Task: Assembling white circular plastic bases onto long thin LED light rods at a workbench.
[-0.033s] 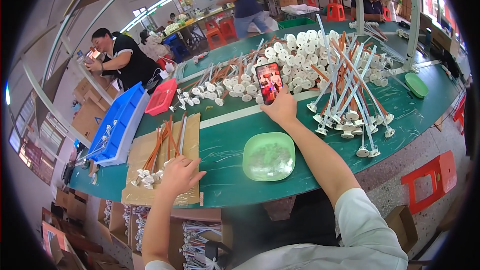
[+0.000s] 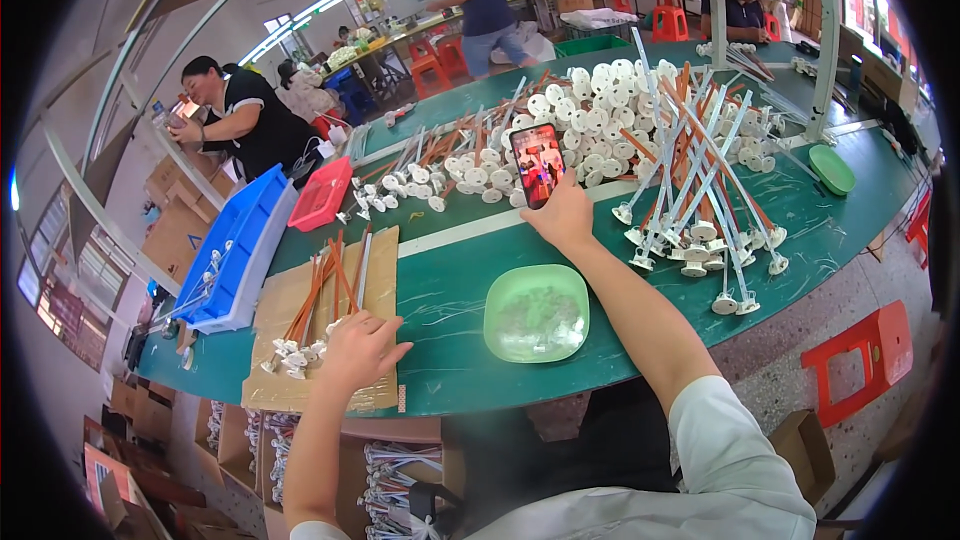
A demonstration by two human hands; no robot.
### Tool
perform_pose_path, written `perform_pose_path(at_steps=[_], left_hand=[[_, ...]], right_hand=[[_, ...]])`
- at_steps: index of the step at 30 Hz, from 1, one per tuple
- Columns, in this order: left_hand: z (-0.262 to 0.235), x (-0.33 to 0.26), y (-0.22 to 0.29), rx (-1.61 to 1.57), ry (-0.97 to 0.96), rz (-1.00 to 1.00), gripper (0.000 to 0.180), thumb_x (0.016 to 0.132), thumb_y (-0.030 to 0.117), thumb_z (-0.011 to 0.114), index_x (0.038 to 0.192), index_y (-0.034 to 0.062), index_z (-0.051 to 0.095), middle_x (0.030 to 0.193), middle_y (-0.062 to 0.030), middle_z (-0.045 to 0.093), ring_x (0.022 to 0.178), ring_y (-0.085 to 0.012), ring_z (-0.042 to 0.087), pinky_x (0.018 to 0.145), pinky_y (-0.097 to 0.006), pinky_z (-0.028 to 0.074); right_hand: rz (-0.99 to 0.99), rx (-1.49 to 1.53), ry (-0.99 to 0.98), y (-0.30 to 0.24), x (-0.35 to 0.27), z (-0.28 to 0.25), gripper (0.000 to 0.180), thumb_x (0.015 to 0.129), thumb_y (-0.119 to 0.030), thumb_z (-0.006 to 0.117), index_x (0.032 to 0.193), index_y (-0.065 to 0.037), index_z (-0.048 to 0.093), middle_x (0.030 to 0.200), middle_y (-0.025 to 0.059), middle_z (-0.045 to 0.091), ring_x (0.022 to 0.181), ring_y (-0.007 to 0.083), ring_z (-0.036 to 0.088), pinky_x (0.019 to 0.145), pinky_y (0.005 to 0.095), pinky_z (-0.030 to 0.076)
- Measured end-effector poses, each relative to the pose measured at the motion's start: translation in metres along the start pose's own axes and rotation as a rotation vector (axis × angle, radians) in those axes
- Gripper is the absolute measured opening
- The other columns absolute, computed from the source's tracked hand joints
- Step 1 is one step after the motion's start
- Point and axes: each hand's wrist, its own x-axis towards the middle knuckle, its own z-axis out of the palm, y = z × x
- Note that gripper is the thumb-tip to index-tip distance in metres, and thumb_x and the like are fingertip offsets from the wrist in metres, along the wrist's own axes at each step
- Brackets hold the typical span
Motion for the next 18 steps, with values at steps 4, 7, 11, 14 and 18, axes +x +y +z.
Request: perform_pose_path(at_steps=[4,7,11,14,18], left_hand=[[0.005,0.014,0.004,-0.032,0.000,0.018,0.033,0.082,0.026,0.079,0.106,0.0048,0.070,0.080,-0.0098,0.066,0.079,-0.0299,0.064,0.070,-0.043,0.052],[0.010,0.033,0.007,-0.077,0.056,0.079,0.032,0.082,0.023,0.080,0.106,0.0044,0.070,0.080,-0.0100,0.066,0.077,-0.0297,0.064,0.070,-0.042,0.052],[0.020,0.066,0.013,-0.158,0.103,0.112,0.029,0.082,0.021,0.080,0.104,0.0042,0.071,0.080,-0.0102,0.067,0.078,-0.0296,0.065,0.069,-0.042,0.052],[0.029,0.087,0.021,-0.189,0.137,0.159,0.027,0.082,0.020,0.079,0.103,0.0043,0.071,0.081,-0.0102,0.067,0.079,-0.0297,0.065,0.070,-0.042,0.053],[0.040,0.099,0.029,-0.241,0.118,0.200,0.026,0.083,0.020,0.079,0.102,0.0043,0.071,0.087,-0.0107,0.070,0.082,-0.0303,0.065,0.076,-0.042,0.053]], right_hand=[[-0.042,-0.009,0.065,0.005,0.006,0.000,0.090,0.061,-0.041,0.089,0.121,0.011,0.045,0.096,0.0264,0.069,0.090,0.0411,0.071,0.082,0.0456,0.059],[0.010,0.038,0.027,0.004,0.010,-0.001,0.098,0.061,-0.041,0.091,0.128,0.011,0.042,0.103,0.0269,0.068,0.094,0.0399,0.070,0.084,0.0440,0.059],[-0.005,-0.009,-0.005,0.005,0.010,-0.004,0.097,0.063,-0.043,0.090,0.128,0.011,0.042,0.104,0.0262,0.068,0.094,0.0393,0.071,0.082,0.0442,0.059],[-0.024,-0.125,-0.035,0.009,0.007,-0.008,0.090,0.066,-0.048,0.088,0.123,0.008,0.045,0.102,0.0247,0.069,0.093,0.0381,0.072,0.081,0.0448,0.059],[-0.017,-0.110,-0.057,0.014,0.004,-0.009,0.087,0.067,-0.048,0.088,0.120,0.007,0.046,0.102,0.0248,0.070,0.095,0.0389,0.072,0.081,0.0451,0.059]])
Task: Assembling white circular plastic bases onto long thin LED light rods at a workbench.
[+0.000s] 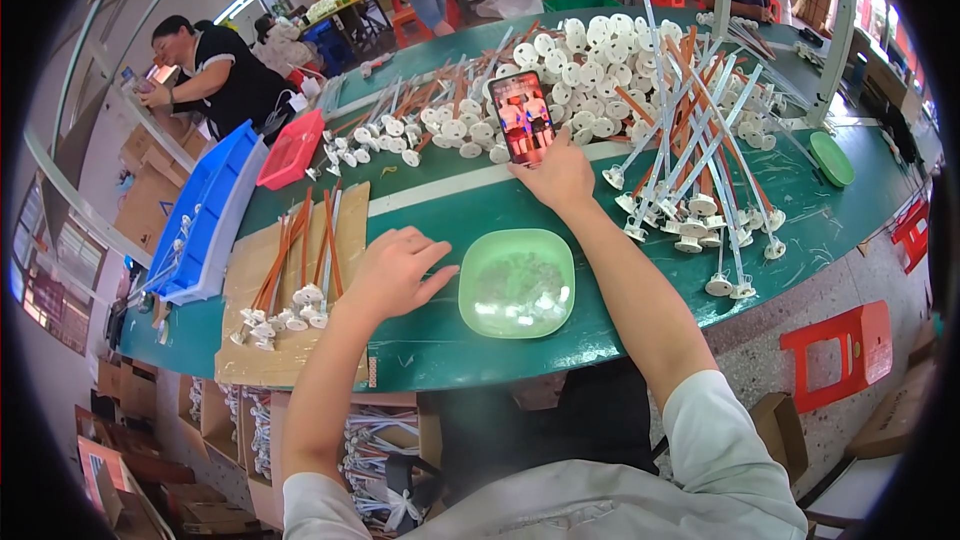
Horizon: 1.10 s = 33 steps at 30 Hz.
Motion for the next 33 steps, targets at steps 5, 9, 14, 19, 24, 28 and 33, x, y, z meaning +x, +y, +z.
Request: perform_pose_path(at_steps=[5,9,14,19,24,28,33], left_hand=[[0.001,-0.008,-0.004,0.084,-0.091,-0.115,0.027,0.083,0.022,0.078,0.103,0.0043,0.071,0.093,-0.0112,0.071,0.093,-0.0302,0.065,0.081,-0.043,0.051],[-0.016,-0.041,-0.003,0.191,-0.150,-0.292,0.034,0.080,0.023,0.079,0.106,0.0038,0.070,0.107,-0.0126,0.070,0.106,-0.0324,0.063,0.090,-0.046,0.049],[-0.035,-0.102,0.001,0.355,-0.145,-0.483,0.040,0.079,0.025,0.079,0.110,0.0033,0.068,0.124,-0.0162,0.065,0.121,-0.0369,0.057,0.102,-0.049,0.045],[-0.032,-0.135,-0.011,0.427,-0.144,-0.584,0.043,0.083,0.028,0.076,0.118,0.0051,0.068,0.138,-0.0182,0.059,0.130,-0.0388,0.051,0.108,-0.050,0.041],[-0.039,-0.141,-0.024,0.450,-0.126,-0.519,0.045,0.084,0.028,0.075,0.123,0.0059,0.067,0.138,-0.0188,0.059,0.131,-0.0395,0.050,0.108,-0.051,0.041],[-0.048,-0.136,-0.027,0.430,-0.143,-0.509,0.046,0.084,0.026,0.074,0.125,0.0058,0.066,0.137,-0.0197,0.058,0.130,-0.0409,0.051,0.107,-0.050,0.042],[-0.037,-0.132,-0.033,0.333,-0.148,-0.438,0.035,0.085,0.018,0.071,0.116,0.0040,0.068,0.130,-0.0157,0.064,0.126,-0.0395,0.055,0.105,-0.050,0.044]], right_hand=[[-0.028,-0.001,0.006,0.000,-0.002,0.003,0.086,0.068,-0.048,0.087,0.119,0.008,0.048,0.103,0.0249,0.070,0.095,0.0393,0.071,0.082,0.0453,0.059],[-0.071,0.019,0.080,0.004,-0.001,0.007,0.085,0.071,-0.052,0.085,0.121,0.008,0.051,0.102,0.0235,0.071,0.095,0.0405,0.071,0.081,0.0460,0.058],[-0.133,0.392,0.171,0.023,0.016,0.016,0.066,0.073,-0.034,0.087,0.117,0.009,0.065,0.103,0.0225,0.074,0.093,0.0314,0.073,0.085,0.0376,0.057],[-0.040,0.579,0.152,0.035,0.033,0.026,0.058,0.077,-0.023,0.085,0.122,0.007,0.065,0.105,0.0164,0.075,0.094,0.0215,0.073,0.089,0.0335,0.056],[0.150,0.595,0.153,0.034,0.041,0.028,0.043,0.087,-0.030,0.078,0.113,0.003,0.072,0.098,0.0117,0.076,0.091,0.0173,0.072,0.084,0.0311,0.054],[0.181,0.621,0.212,0.034,0.045,0.030,0.041,0.090,-0.041,0.070,0.101,-0.002,0.075,0.089,0.0138,0.076,0.087,0.0279,0.074,0.083,0.0372,0.054],[0.156,0.591,0.232,0.035,0.042,0.030,0.039,0.092,-0.040,0.068,0.100,-0.002,0.075,0.089,0.0134,0.076,0.084,0.0278,0.073,0.083,0.0373,0.054]])
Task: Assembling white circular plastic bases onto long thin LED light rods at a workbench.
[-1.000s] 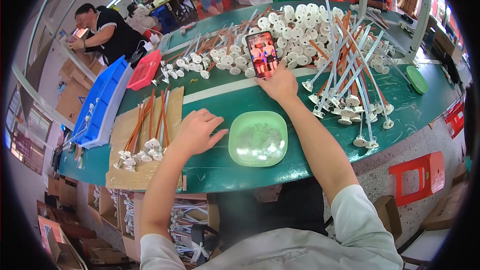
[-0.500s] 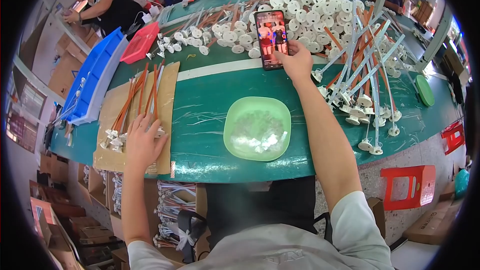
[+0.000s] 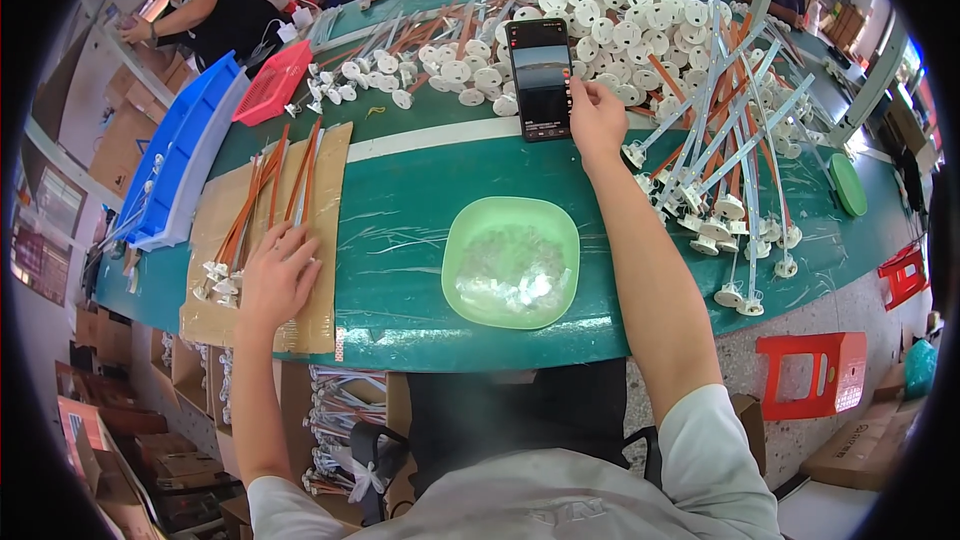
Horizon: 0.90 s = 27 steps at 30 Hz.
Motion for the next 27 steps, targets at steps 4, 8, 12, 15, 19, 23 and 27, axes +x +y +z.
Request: perform_pose_path(at_steps=[4,8,12,15,19,23,27], left_hand=[[0.005,0.000,-0.009,0.028,0.016,-0.033,0.023,0.086,0.012,0.069,0.107,0.0024,0.069,0.122,-0.0119,0.069,0.122,-0.0375,0.058,0.103,-0.049,0.046],[-0.004,0.004,-0.011,0.034,-0.021,-0.034,0.027,0.085,0.016,0.071,0.108,0.0017,0.069,0.125,-0.0141,0.067,0.123,-0.0391,0.057,0.103,-0.050,0.046],[-0.003,0.030,0.011,-0.031,0.136,0.035,0.028,0.085,0.017,0.072,0.108,0.0008,0.069,0.125,-0.0156,0.067,0.123,-0.0390,0.057,0.104,-0.049,0.045],[0.007,0.067,0.034,-0.202,0.302,0.097,0.030,0.084,0.018,0.076,0.107,0.0005,0.068,0.120,-0.0166,0.068,0.115,-0.0376,0.061,0.097,-0.047,0.050],[0.027,0.124,0.062,-0.434,0.389,0.194,0.020,0.085,0.010,0.074,0.102,0.0006,0.069,0.112,-0.0147,0.071,0.107,-0.0357,0.065,0.092,-0.043,0.052],[0.048,0.152,0.079,-0.591,0.478,0.190,0.011,0.086,0.007,0.072,0.095,0.0004,0.069,0.101,-0.0140,0.073,0.095,-0.0330,0.068,0.085,-0.041,0.054],[0.064,0.138,0.079,-0.657,0.501,0.151,0.008,0.087,0.006,0.071,0.092,0.0000,0.070,0.097,-0.0141,0.074,0.089,-0.0318,0.069,0.082,-0.039,0.054]], right_hand=[[0.028,0.019,0.001,-0.001,-0.001,-0.002,0.039,0.092,-0.039,0.068,0.100,-0.002,0.075,0.090,0.0133,0.076,0.085,0.0275,0.073,0.083,0.0368,0.054],[0.030,0.016,0.008,-0.002,-0.001,-0.003,0.039,0.092,-0.039,0.068,0.101,-0.002,0.075,0.091,0.0131,0.076,0.086,0.0270,0.073,0.084,0.0365,0.053],[0.024,0.008,-0.015,-0.002,-0.001,-0.002,0.040,0.092,-0.039,0.068,0.101,-0.001,0.075,0.091,0.0132,0.076,0.087,0.0271,0.073,0.084,0.0364,0.053],[0.023,0.033,-0.026,-0.003,-0.002,-0.003,0.038,0.090,-0.038,0.070,0.102,-0.001,0.074,0.093,0.0131,0.076,0.088,0.0263,0.073,0.084,0.0363,0.053],[0.042,0.071,-0.084,-0.004,-0.003,-0.006,0.037,0.086,-0.033,0.075,0.107,-0.002,0.074,0.097,0.0122,0.077,0.090,0.0236,0.073,0.086,0.0348,0.053],[0.055,0.060,-0.158,-0.004,-0.003,-0.009,0.043,0.088,-0.022,0.077,0.122,0.003,0.067,0.105,0.0096,0.073,0.094,0.0157,0.067,0.085,0.0282,0.051],[0.018,0.065,-0.157,-0.005,-0.004,-0.009,0.044,0.082,-0.024,0.080,0.117,0.000,0.070,0.103,0.0123,0.077,0.093,0.0203,0.073,0.087,0.0310,0.054]])
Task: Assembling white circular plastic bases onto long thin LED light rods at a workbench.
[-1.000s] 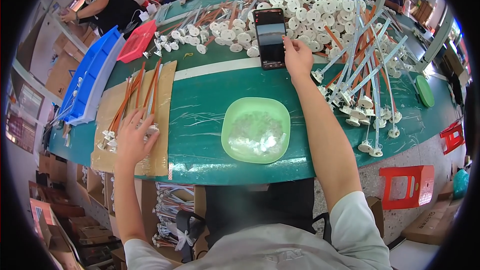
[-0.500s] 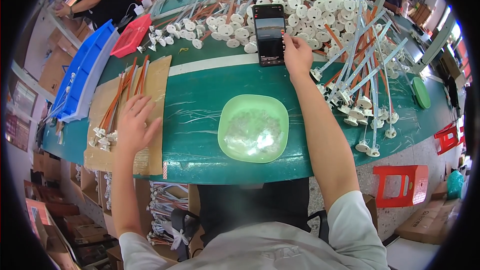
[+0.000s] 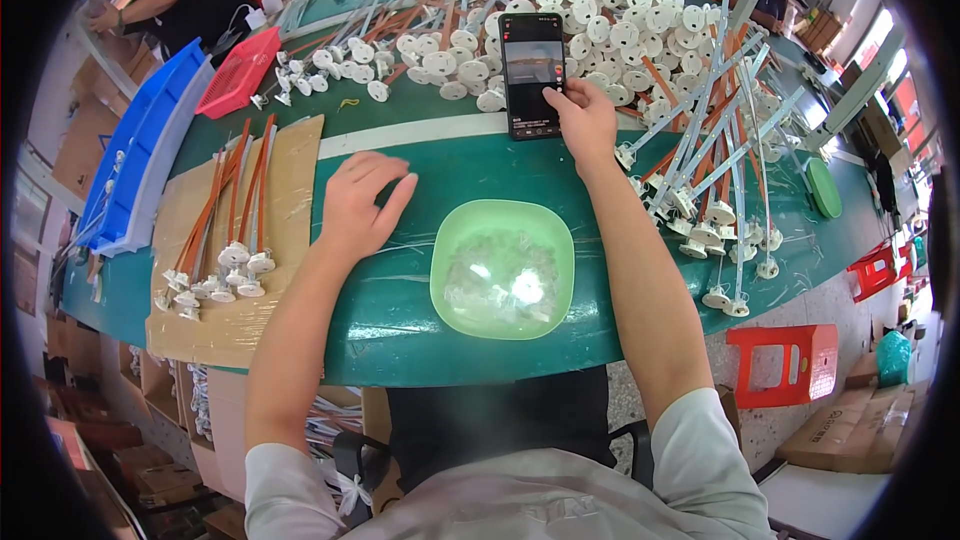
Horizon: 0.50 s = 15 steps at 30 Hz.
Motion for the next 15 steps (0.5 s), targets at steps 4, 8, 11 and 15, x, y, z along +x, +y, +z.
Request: perform_pose_path(at_steps=[4,8,11,15], left_hand=[[-0.004,-0.012,-0.007,-0.078,-0.009,-0.095,0.009,0.091,0.007,0.068,0.088,-0.0009,0.070,0.091,-0.0137,0.074,0.085,-0.0293,0.070,0.078,-0.037,0.054],[-0.005,-0.012,-0.009,-0.132,0.024,-0.098,0.012,0.094,0.008,0.066,0.088,-0.0018,0.070,0.089,-0.0129,0.074,0.084,-0.0265,0.070,0.076,-0.035,0.054],[-0.005,-0.012,-0.008,-0.134,-0.017,-0.115,0.012,0.094,0.007,0.065,0.088,-0.0021,0.070,0.087,-0.0127,0.074,0.082,-0.0265,0.069,0.075,-0.035,0.054],[-0.005,-0.013,-0.008,-0.131,-0.027,-0.111,0.013,0.094,0.007,0.065,0.087,-0.0022,0.071,0.085,-0.0127,0.073,0.080,-0.0263,0.069,0.074,-0.035,0.054]], right_hand=[[0.025,0.043,-0.028,-0.004,-0.001,-0.002,0.046,0.083,-0.021,0.079,0.120,0.003,0.068,0.105,0.0128,0.076,0.093,0.0195,0.072,0.086,0.0309,0.055],[0.008,0.045,-0.019,-0.005,-0.001,-0.003,0.045,0.083,-0.018,0.079,0.121,0.004,0.067,0.104,0.0135,0.076,0.092,0.0194,0.072,0.085,0.0306,0.055],[-0.112,-0.020,-0.021,-0.001,-0.002,-0.002,0.046,0.083,-0.018,0.079,0.121,0.004,0.067,0.103,0.0132,0.075,0.091,0.0196,0.073,0.085,0.0317,0.055],[-0.180,-0.176,-0.031,0.005,-0.002,-0.001,0.049,0.082,-0.017,0.080,0.123,0.005,0.065,0.102,0.0133,0.076,0.089,0.0198,0.073,0.085,0.0320,0.056]])
